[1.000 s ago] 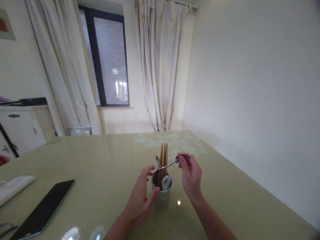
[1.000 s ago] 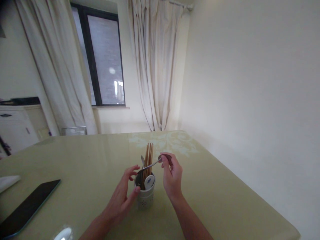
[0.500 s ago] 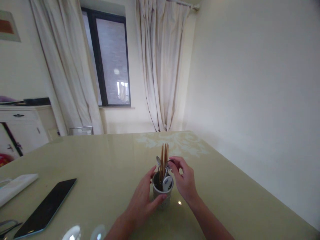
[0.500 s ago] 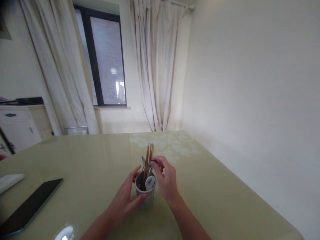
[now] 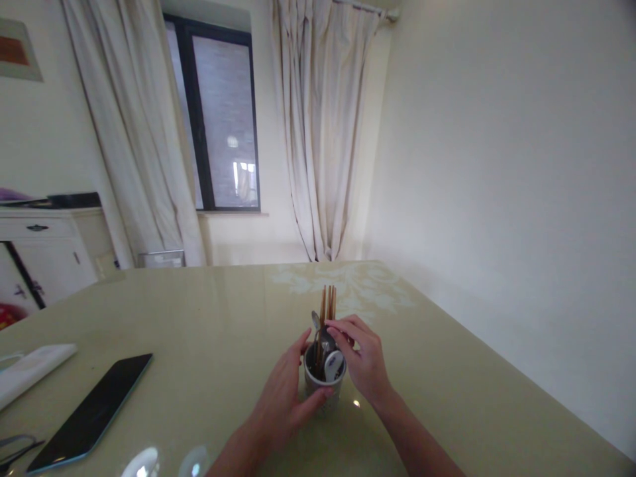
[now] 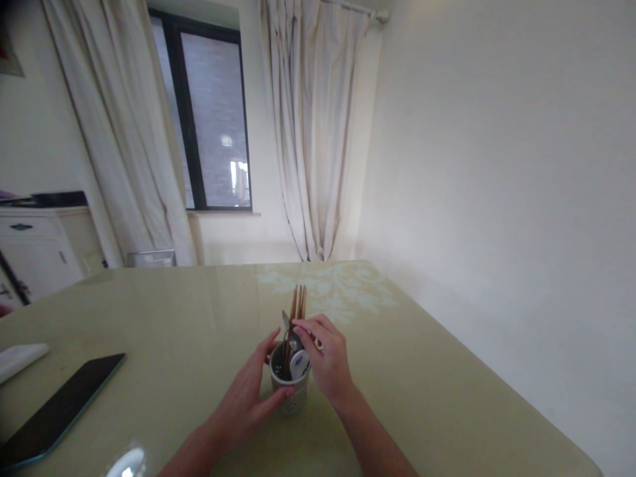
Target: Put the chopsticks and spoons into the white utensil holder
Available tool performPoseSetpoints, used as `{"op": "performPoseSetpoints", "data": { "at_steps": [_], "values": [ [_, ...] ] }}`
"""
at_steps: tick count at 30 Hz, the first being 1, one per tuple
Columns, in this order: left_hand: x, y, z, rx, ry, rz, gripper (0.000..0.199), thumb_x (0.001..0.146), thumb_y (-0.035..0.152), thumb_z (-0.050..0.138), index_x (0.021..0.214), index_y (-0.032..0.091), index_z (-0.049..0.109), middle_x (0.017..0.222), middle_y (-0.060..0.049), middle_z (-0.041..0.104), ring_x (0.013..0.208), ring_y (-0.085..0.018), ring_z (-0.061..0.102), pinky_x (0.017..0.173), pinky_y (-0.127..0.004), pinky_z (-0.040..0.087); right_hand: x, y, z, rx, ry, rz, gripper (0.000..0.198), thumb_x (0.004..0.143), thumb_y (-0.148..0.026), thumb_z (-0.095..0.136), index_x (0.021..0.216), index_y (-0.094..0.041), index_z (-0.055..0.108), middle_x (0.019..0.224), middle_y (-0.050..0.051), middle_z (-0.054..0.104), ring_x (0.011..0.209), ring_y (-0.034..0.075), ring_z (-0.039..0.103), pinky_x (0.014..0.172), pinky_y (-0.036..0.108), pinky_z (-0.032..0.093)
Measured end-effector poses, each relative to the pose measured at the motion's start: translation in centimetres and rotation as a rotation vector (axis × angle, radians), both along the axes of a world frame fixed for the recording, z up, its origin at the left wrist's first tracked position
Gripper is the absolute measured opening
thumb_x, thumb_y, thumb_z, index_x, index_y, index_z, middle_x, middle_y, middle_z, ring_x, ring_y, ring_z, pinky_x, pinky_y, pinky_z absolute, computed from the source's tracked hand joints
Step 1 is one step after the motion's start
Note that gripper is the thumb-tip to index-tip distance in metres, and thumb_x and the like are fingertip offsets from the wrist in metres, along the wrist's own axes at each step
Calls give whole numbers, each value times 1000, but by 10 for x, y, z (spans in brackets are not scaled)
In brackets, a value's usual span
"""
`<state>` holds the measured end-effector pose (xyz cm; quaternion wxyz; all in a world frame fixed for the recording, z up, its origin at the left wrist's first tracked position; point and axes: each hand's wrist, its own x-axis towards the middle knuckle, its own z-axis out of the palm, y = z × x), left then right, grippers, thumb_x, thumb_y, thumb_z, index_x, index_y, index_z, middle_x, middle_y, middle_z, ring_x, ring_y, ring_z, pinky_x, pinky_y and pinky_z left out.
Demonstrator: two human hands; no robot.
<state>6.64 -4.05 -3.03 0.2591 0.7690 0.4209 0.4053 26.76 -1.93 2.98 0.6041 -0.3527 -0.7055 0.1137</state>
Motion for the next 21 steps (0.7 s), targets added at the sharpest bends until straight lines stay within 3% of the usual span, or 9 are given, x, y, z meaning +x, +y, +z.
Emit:
{"op": "performPoseSetpoints", "data": {
  "at_steps": [10, 14, 17, 21],
  "values": [
    [3, -1, 5, -57, -52, -21, 95, 89, 45, 76, 166, 22, 26, 148, -16, 63, 132, -34, 63, 114, -51, 48, 2, 6, -9, -25, 28, -12, 12, 97, -24, 75, 104, -24, 84, 86, 3, 81, 66, 17, 67, 64, 28, 54],
    [3, -1, 7, -86, -81, -33, 95, 89, 45, 76, 166, 23, 26, 146, -16, 64, 128, -33, 64, 113, -51, 48, -1, 3, -10, 7, 4, 2, 18, 101, -24, 68, 112, -25, 83, 93, 5, 80, 76, 19, 70, 66, 28, 54],
    [1, 0, 7, -131, -83, -59, 99, 88, 46, 78, 167, 22, 23, 149, -17, 61, 130, -33, 63, 114, -51, 46, -4, 1, -11, -7, 35, -39, 20, 102, -29, 67, 116, -25, 81, 95, 5, 75, 73, 17, 66, 65, 28, 53],
    [-3, 5, 7, -158, -56, -133, 96, 78, 43, 89, 159, 24, 42, 156, -15, 58, 140, -37, 55, 118, -48, 42, -5, 7, -18, -103, 199, -130, 25, 104, -43, 62, 114, -23, 72, 83, 1, 65, 68, 17, 59, 64, 29, 51]
  ]
}}
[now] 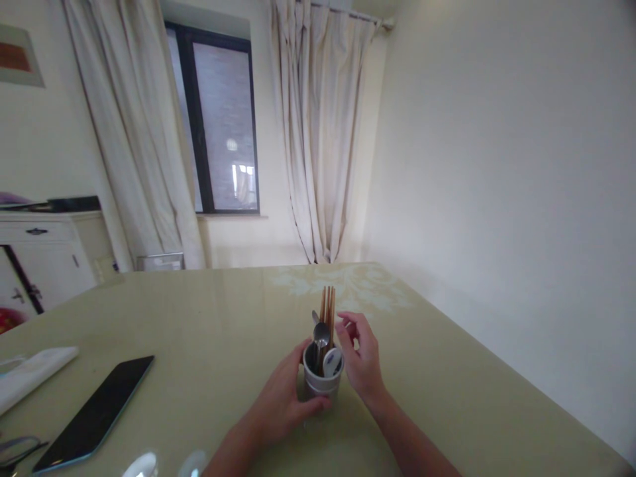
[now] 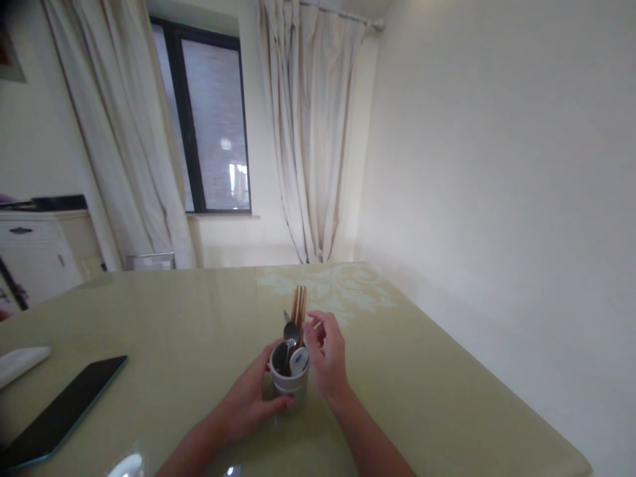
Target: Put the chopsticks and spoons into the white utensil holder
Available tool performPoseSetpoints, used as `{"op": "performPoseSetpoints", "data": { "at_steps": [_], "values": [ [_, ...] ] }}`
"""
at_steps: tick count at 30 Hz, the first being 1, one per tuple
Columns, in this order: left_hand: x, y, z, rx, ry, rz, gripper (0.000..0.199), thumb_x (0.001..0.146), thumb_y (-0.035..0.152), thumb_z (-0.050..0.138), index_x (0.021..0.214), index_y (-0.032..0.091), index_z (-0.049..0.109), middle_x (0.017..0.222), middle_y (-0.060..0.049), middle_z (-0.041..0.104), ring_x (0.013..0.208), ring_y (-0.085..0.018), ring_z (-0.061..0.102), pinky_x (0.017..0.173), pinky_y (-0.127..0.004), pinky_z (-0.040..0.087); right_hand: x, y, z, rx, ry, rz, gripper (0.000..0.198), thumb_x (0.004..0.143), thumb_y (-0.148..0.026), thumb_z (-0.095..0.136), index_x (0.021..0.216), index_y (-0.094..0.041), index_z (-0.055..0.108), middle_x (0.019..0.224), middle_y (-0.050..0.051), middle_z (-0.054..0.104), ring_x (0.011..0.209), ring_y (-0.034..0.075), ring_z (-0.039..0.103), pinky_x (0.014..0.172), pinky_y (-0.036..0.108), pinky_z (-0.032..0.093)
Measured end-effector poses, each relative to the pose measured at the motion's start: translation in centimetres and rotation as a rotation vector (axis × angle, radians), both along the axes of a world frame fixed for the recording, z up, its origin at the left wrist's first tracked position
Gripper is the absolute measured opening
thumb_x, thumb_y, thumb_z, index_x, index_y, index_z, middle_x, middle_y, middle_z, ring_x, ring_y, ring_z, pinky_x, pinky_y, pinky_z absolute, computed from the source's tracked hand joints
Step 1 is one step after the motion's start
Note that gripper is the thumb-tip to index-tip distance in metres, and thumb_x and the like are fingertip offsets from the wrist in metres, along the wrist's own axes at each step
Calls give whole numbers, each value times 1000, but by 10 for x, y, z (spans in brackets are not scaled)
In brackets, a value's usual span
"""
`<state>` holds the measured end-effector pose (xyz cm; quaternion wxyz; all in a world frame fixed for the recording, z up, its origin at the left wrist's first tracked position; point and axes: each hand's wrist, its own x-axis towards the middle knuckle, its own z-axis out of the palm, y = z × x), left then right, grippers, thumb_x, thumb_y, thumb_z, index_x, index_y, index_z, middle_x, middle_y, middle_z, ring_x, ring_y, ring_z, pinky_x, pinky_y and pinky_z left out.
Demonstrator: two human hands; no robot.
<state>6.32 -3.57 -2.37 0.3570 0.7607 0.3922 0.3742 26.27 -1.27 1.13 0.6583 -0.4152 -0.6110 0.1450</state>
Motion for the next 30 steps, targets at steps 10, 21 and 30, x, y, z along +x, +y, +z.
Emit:
{"op": "performPoseSetpoints", "data": {
  "at_steps": [10, 21, 30],
  "values": [
    [-5, 16, -10, 41, 8, 180, 52, 89, 39, 77, 134, 19, 61, 129, -13, 73, 112, -30, 68, 99, -44, 52, -7, 14, -37, -169, -45, 242, 90, 87, -79, 64, 152, -19, 45, 130, 14, 62, 106, 28, 65, 89, 41, 56],
    [-18, 27, -37, 160, 91, 288, 68, 81, 35, 76, 144, 20, 54, 130, -13, 71, 111, -29, 70, 104, -53, 55, -13, 23, -42, -287, -103, 93, 83, 74, -31, 86, 145, -19, 45, 117, 12, 76, 107, 30, 75, 98, 45, 58],
    [-24, 29, -30, 181, 149, 361, 37, 96, 43, 56, 125, 20, 61, 102, -6, 73, 88, -22, 70, 86, -42, 60, 79, 79, -53, -135, 37, -436, 61, 68, -42, 79, 121, -21, 56, 114, 13, 70, 105, 33, 69, 95, 54, 56]
  ]
}}
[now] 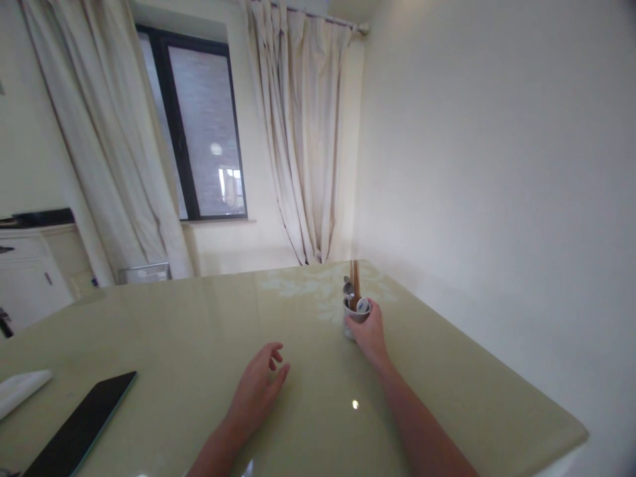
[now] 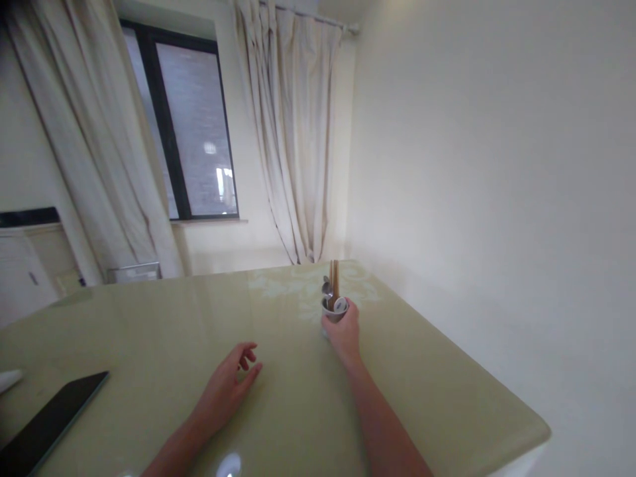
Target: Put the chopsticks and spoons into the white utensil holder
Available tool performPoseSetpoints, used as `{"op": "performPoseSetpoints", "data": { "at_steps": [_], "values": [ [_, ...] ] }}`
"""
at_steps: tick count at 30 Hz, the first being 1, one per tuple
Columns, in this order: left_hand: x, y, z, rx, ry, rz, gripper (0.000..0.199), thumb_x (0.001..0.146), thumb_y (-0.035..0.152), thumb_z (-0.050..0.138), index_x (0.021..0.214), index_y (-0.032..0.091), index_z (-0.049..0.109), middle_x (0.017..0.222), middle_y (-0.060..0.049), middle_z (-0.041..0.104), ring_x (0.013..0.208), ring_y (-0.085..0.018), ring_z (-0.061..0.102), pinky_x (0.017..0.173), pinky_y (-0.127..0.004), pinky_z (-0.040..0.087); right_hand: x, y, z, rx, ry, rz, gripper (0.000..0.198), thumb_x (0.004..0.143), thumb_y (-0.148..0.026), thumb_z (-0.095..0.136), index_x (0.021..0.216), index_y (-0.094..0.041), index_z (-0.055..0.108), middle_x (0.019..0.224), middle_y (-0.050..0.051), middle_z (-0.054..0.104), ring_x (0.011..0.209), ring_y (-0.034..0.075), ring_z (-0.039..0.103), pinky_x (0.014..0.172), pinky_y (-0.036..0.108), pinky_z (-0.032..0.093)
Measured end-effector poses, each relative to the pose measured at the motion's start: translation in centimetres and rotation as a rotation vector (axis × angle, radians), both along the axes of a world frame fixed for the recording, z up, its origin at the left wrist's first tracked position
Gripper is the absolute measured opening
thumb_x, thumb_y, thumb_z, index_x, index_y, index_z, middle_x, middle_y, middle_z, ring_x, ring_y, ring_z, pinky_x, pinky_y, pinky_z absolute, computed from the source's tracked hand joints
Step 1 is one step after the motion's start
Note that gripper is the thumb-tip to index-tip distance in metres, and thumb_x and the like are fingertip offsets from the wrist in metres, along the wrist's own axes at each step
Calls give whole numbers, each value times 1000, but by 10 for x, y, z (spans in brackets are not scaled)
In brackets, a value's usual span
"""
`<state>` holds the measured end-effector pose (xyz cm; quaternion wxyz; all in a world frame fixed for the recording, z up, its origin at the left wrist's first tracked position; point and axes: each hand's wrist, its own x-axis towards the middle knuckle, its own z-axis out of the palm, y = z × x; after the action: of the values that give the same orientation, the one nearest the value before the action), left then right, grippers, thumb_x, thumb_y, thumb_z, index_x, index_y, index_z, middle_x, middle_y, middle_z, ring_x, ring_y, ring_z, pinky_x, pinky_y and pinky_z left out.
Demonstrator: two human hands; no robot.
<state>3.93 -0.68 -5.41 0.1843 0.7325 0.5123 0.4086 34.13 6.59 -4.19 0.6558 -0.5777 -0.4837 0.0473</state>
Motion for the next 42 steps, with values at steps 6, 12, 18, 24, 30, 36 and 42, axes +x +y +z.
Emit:
{"op": "performPoseSetpoints", "data": {
  "at_steps": [6, 12, 18, 24, 30, 36, 42],
  "values": [
    [0, -1, 1, -32, -11, 4, 38, 98, 46, 53, 126, 22, 58, 99, -5, 72, 83, -21, 69, 76, -37, 59, 30, 4, 3, -47, 39, -123, 79, 66, -47, 81, 135, -19, 53, 130, 20, 62, 122, 43, 60, 103, 66, 47],
    [4, -4, 5, -43, 32, -34, 35, 103, 52, 46, 91, 24, 63, 81, -3, 70, 75, -20, 67, 72, -32, 56, -22, -37, 31, 185, -193, -91, 80, 89, -48, 73, 155, -17, 41, 150, 24, 53, 142, 42, 48, 117, 65, 37],
    [17, -12, -5, -7, 70, -321, 32, 96, 31, 51, 116, 27, 75, 113, -9, 80, 105, -25, 75, 95, -36, 60, -105, -81, 23, 153, -677, 795, 53, 98, -61, 64, 140, -27, 63, 133, 11, 73, 123, 30, 65, 111, 44, 44],
    [22, -10, -10, 37, 190, -389, 31, 88, 21, 60, 112, 28, 78, 112, -8, 81, 104, -26, 76, 94, -36, 63, -121, -80, 11, 14, -797, 857, 51, 94, -68, 67, 119, -25, 76, 108, 7, 82, 96, 25, 72, 94, 36, 50],
    [23, -17, 3, 121, 264, -425, 41, 87, 15, 58, 120, 31, 76, 115, -7, 80, 105, -25, 74, 97, -38, 63, -116, -80, 20, 93, -767, 848, 52, 95, -71, 61, 115, -26, 78, 102, 7, 81, 91, 25, 71, 91, 37, 53],
    [18, -24, 11, 312, 349, -404, 41, 88, 19, 63, 127, 28, 72, 124, -10, 78, 115, -28, 72, 104, -43, 59, -114, -89, 38, 194, -622, 906, 63, 102, -78, 36, 127, -31, 71, 109, 5, 81, 96, 29, 74, 93, 43, 55],
    [8, -18, 15, 524, 187, -98, 30, 100, 24, 58, 129, 28, 65, 125, -11, 76, 115, -24, 73, 102, -39, 59, -71, -65, 41, 280, -364, 262, 45, 110, -51, 44, 145, -26, 56, 139, 13, 68, 132, 36, 60, 113, 54, 40]
  ]
}}
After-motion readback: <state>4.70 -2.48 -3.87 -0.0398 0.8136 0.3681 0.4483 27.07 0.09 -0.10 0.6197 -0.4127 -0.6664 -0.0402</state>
